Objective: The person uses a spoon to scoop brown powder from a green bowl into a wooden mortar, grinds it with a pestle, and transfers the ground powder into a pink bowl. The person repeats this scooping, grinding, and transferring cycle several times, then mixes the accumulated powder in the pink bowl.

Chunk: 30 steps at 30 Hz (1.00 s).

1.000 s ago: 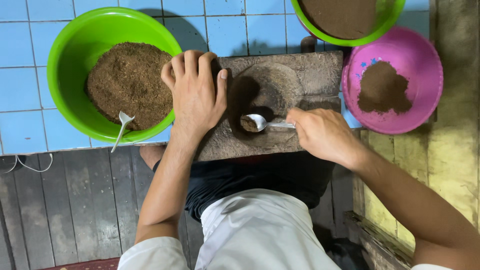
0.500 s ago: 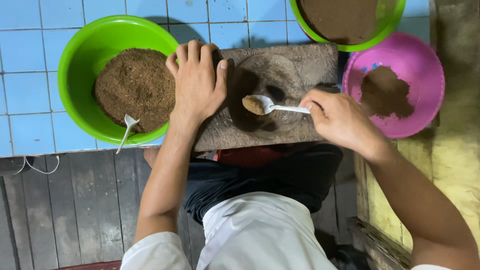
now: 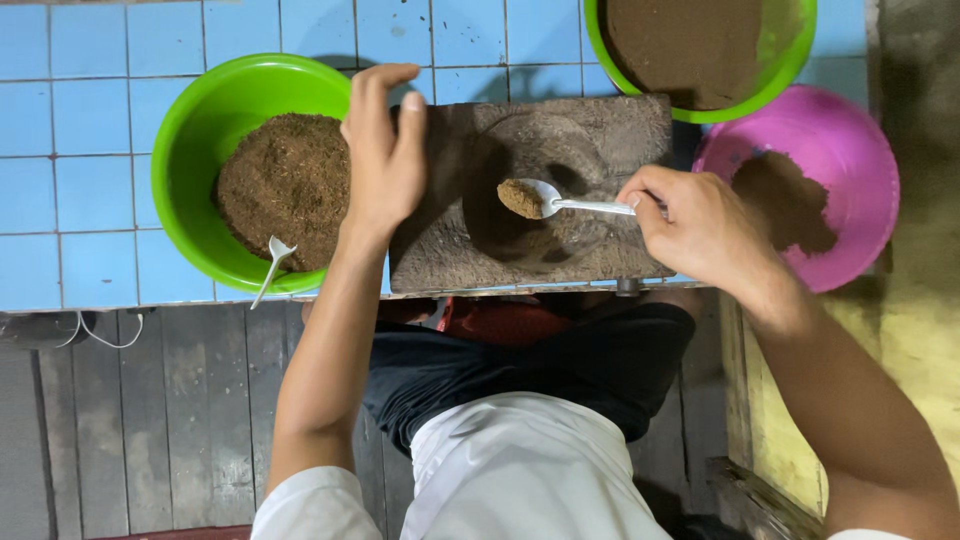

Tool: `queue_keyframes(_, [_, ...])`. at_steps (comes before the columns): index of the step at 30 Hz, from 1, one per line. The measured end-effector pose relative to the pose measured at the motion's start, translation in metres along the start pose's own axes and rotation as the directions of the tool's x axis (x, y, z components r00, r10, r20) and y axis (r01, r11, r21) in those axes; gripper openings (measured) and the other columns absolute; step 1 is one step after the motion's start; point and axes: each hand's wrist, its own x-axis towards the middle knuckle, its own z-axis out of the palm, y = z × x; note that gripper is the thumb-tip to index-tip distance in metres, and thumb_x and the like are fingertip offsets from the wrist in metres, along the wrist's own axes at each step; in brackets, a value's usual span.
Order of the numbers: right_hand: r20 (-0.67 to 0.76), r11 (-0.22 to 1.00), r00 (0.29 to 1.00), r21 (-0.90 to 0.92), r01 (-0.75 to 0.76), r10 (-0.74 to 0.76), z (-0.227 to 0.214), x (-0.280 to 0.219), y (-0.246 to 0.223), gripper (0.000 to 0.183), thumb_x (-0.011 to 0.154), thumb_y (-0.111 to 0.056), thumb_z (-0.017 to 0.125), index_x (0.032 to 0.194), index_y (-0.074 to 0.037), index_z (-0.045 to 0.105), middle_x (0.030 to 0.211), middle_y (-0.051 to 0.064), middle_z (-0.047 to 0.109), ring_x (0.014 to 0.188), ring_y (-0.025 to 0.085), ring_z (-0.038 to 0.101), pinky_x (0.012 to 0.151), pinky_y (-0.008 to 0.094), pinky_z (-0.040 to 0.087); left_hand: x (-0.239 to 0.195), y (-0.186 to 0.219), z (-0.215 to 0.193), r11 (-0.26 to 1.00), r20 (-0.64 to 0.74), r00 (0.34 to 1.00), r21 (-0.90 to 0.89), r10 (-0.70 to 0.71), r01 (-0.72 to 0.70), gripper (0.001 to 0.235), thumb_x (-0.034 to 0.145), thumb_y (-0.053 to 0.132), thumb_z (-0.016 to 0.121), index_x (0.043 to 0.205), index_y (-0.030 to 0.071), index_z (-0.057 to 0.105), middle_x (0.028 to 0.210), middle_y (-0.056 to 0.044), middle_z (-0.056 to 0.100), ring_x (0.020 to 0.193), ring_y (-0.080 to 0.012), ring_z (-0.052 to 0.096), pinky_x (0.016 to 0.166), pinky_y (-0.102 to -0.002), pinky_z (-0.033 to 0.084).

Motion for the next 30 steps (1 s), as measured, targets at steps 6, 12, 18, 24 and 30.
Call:
queue_keyframes(6, [-0.002, 0.998, 1.0, 0.069, 0.016, -0.016, -0.02, -0.005, -0.01, 0.026, 0.097, -0.017, 0.047, 0.102, -0.019, 0.073, 0.07, 0.005, 0.071, 0.057, 0.028, 0.061, 0.064, 0.045, 0.046, -0.015, -0.004, 0.006, 0.418, -0.026, 0.953, -0.902, -0.302, 0.107, 0.043, 0.104, 0.033, 0.058, 0.134, 0.002, 0.057, 0.13, -0.016, 0.064, 0.12, -0.0277, 0.063, 0.102, -0.035, 0.052])
queue_keyframes(12, [-0.057, 0.992, 0.995, 0.095, 0.084, -0.079, -0.038, -0.014, -0.012, 0.024, 0.099, -0.016, 0.05, 0.102, -0.017, 0.074, 0.06, 0.006, 0.065, 0.048, 0.024, 0.05, 0.059, 0.042, 0.039, -0.036, 0.023, 0.058, -0.019, 0.098, 0.827, -0.994, -0.553, 0.105, 0.05, 0.104, 0.044, 0.044, 0.128, 0.005, 0.064, 0.128, -0.02, 0.067, 0.121, -0.0354, 0.064, 0.1, -0.044, 0.046])
queue_keyframes(18, [-0.096, 0.989, 0.993, 0.128, 0.075, -0.062, -0.049, -0.023, 0.003, 0.024, 0.099, -0.016, 0.051, 0.103, -0.015, 0.074, 0.087, 0.0, 0.078, 0.064, 0.023, 0.064, 0.065, 0.042, 0.045, -0.037, 0.076, 0.105, -0.026, 0.116, 0.814, -0.992, -0.57, 0.123, 0.073, 0.114, 0.046, 0.015, 0.125, -0.008, 0.062, 0.118, -0.029, 0.071, 0.111, -0.0396, 0.069, 0.097, -0.046, 0.054])
queue_keyframes(24, [-0.203, 0.963, 0.959, 0.142, 0.23, -0.199, -0.052, -0.032, 0.061, 0.02, 0.105, -0.008, 0.054, 0.105, -0.007, 0.074, 0.086, 0.005, 0.075, 0.068, 0.022, 0.065, 0.065, 0.04, 0.05, -0.03, 0.107, 0.161, -0.261, 0.297, 0.796, -0.948, -0.527, 0.182, 0.075, 0.115, 0.049, 0.018, 0.128, -0.012, 0.06, 0.122, -0.034, 0.066, 0.115, -0.0434, 0.065, 0.098, -0.047, 0.051])
queue_keyframes(30, [-0.172, 0.981, 0.985, 0.191, 0.034, -0.001, -0.061, -0.06, 0.126, 0.018, 0.107, -0.007, 0.054, 0.111, -0.007, 0.072, 0.094, 0.007, 0.074, 0.07, 0.02, 0.065, 0.064, 0.035, 0.053, -0.031, 0.138, 0.232, -0.295, 0.392, 0.804, -0.913, -0.447, 0.281, 0.076, 0.115, 0.054, 0.019, 0.134, -0.01, 0.056, 0.132, -0.033, 0.062, 0.122, -0.0424, 0.062, 0.102, -0.046, 0.048])
